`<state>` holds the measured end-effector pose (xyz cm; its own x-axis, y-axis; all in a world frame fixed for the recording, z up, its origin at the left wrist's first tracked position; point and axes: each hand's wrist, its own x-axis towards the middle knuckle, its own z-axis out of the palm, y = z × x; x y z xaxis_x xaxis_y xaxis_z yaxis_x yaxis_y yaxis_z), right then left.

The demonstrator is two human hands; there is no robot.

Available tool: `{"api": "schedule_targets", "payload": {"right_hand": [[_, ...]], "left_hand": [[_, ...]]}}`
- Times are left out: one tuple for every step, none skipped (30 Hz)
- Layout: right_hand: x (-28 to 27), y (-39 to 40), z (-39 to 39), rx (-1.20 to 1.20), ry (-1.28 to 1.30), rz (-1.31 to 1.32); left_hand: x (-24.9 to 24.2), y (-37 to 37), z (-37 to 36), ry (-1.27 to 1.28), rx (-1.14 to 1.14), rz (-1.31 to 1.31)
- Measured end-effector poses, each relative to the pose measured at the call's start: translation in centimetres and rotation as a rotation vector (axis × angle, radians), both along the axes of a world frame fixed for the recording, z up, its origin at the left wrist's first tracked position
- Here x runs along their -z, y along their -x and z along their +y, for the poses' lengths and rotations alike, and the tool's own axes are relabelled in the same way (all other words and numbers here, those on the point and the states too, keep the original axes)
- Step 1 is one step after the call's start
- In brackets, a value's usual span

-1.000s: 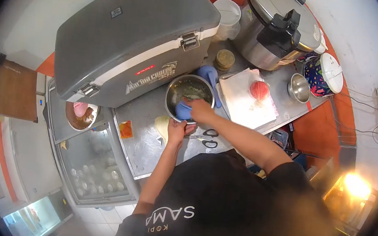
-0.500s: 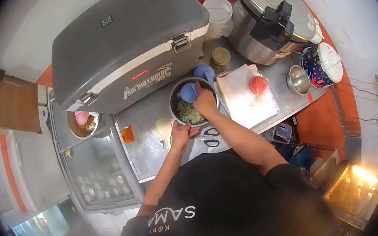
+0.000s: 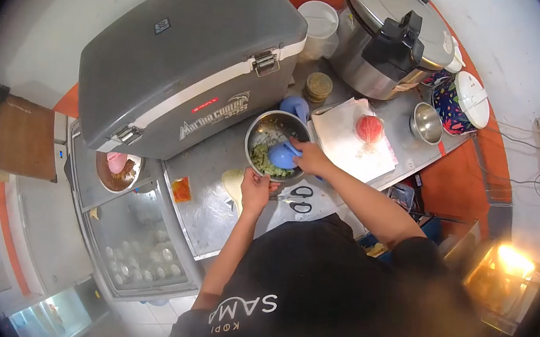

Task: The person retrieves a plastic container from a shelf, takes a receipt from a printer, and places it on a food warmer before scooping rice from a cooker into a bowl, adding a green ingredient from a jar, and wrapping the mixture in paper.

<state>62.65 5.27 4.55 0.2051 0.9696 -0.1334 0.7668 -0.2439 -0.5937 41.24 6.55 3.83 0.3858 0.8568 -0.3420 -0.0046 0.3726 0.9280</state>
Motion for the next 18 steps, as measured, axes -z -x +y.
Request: {"api": "schedule_targets", "payload": {"right_hand": [[-1.7,-0.2,-0.6,0.008,0.096,0.1],[-2.3,-0.3,-0.8,0.046,0.11,0.146],[-2.9,-0.3,-1.0,0.084,0.122,0.193],[-2.9,-0.8,-0.5,0.151,0.051,0.182],[-2.9,-1.2,-0.1,0.22,-0.021,0.17],[-3.1,-1.4,0.0,0.213,-0.025,-0.007],[-2.7,-1.4,-0.4,0.221,-0.022,-0.07],[-1.9,-1.3,-0.8,0.226,-0.02,-0.134],[-1.0,-1.2,-1.2,0.226,-0.018,-0.198],[0.2,-0.9,-1.9,0.201,-0.031,-0.154],[0.8,-0.2,-2.7,0.176,-0.042,-0.109],[1.3,0.0,-3.2,0.151,-0.054,-0.065],[1.7,-0.2,-3.2,0.172,0.089,0.16],[0.3,-0.3,-3.2,0.193,0.234,0.385],[-1.0,-0.3,-3.2,0.215,0.378,0.611],[-1.9,-0.4,-3.1,0.271,0.344,0.636],[-2.7,-0.5,-2.9,0.326,0.309,0.66],[-3.0,-0.6,-2.5,0.379,0.275,0.683]], "left_hand": [[-0.3,0.2,-0.2,-0.018,0.01,0.044],[-0.6,0.4,-0.5,-0.034,0.025,0.091],[-0.7,0.5,-0.7,-0.048,0.019,0.09],[-0.8,0.4,-0.9,-0.062,0.017,0.089],[-0.9,0.3,-1.1,-0.077,0.016,0.088],[-1.1,0.2,-1.2,-0.102,0.028,0.104],[-1.2,0.2,-1.2,-0.13,0.039,0.119],[-1.3,0.0,-1.1,-0.159,0.045,0.132],[-1.2,-0.1,-1.0,-0.161,0.042,0.115],[-0.9,-0.2,-0.9,-0.162,0.035,0.099],[-0.8,-0.2,-1.0,-0.162,0.028,0.084],[-0.7,0.0,-1.0,-0.148,0.031,0.094],[-0.6,0.1,-0.9,-0.137,0.035,0.102],[-0.6,0.2,-0.9,-0.125,0.042,0.111],[-0.4,0.3,-0.9,-0.09,0.024,0.071],[-0.1,0.4,-0.8,-0.054,0.007,0.031],[0.0,0.4,-0.8,-0.018,-0.012,-0.009],[0.1,0.5,-0.6,-0.021,-0.004,-0.007]]}}
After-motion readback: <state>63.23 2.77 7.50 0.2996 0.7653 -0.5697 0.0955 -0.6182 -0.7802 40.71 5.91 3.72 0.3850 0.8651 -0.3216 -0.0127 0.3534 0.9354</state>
